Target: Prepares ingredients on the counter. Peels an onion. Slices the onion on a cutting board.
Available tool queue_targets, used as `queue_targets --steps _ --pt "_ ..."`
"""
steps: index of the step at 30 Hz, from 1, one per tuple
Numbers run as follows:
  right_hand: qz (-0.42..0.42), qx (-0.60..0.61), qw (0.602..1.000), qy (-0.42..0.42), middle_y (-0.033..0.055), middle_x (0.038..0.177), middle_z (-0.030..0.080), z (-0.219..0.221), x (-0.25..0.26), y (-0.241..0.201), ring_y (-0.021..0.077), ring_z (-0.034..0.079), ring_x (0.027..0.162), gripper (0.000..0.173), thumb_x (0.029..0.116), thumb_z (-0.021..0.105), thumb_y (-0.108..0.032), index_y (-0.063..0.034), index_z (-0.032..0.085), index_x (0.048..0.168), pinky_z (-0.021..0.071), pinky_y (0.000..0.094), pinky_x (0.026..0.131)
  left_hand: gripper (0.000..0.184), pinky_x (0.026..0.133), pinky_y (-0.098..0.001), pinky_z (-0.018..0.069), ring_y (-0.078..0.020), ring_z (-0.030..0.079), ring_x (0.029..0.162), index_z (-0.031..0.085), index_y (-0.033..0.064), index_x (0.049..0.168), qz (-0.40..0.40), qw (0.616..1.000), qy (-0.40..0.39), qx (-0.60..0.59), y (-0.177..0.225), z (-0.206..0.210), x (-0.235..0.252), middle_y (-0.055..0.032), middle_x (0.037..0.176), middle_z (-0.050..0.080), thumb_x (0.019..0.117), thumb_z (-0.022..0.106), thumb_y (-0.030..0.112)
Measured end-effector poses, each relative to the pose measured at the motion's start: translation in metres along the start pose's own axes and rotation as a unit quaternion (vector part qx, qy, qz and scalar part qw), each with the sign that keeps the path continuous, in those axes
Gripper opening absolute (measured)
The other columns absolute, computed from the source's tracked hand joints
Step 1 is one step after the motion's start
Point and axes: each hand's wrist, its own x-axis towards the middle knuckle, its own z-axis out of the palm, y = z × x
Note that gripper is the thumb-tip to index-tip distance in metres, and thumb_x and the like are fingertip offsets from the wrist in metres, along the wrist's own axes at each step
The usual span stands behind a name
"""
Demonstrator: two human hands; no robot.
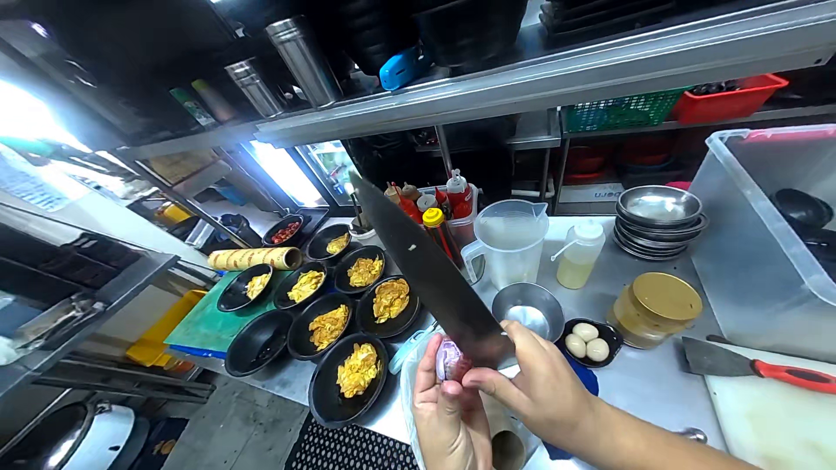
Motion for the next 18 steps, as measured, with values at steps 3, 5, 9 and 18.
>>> queue_targets --steps 3,5,9,18 --pt "-0.009 0.002 1.0 0.019 0.0037 0.08 0.064 -0.002 0.002 -0.002 0.0099 0.066 0.074 0.054 0.0984 0.057 -0.062 -0.0081 0.061 0.095 0.0567 0.0273 0.063 0.057 0.085 -0.0378 0.0623 -0.0227 0.073 0.103 0.061 0.0042 0.133 0.0 1.0 -0.01 -0.008 -0.002 0.006 0.002 -0.0165 0.117 0.071 0.0844 0.083 0.023" --pt "-0.023 0.009 0.999 0.026 0.0029 0.081 0.063 -0.006 0.004 0.001 0.0089 0.065 0.074 0.051 0.0984 0.059 -0.059 -0.0089 0.061 0.093 0.0558 0.026 0.063 0.055 0.087 -0.0378 0.0615 -0.0234 0.072 0.105 0.062 0.0044 0.132 0.008 0.999 -0.048 0.012 0.002 0.003 0.009 -0.0172 0.119 0.07 0.0838 0.083 0.019" --pt "-0.065 0.013 0.998 0.012 0.0028 0.079 0.063 -0.016 0.007 0.009 0.0104 0.064 0.072 0.042 0.0964 0.069 -0.05 -0.0092 0.062 0.088 0.0547 0.0271 0.062 0.064 0.096 -0.0391 0.0586 -0.0247 0.069 0.113 0.06 0.0085 0.136 0.02 0.981 -0.17 0.089 0.014 -0.013 0.028 -0.0154 0.127 0.067 0.0789 0.087 0.014" --pt "-0.088 0.082 0.992 0.028 0.0041 0.079 0.065 -0.018 0.001 0.016 0.0095 0.065 0.073 0.039 0.0927 0.077 -0.041 -0.0067 0.061 0.083 0.0554 0.0248 0.064 0.059 0.097 -0.0347 0.0576 -0.022 0.068 0.114 0.066 0.009 0.133 0.035 0.962 -0.239 0.123 0.016 -0.013 0.032 -0.0143 0.127 0.068 0.0793 0.088 0.016"
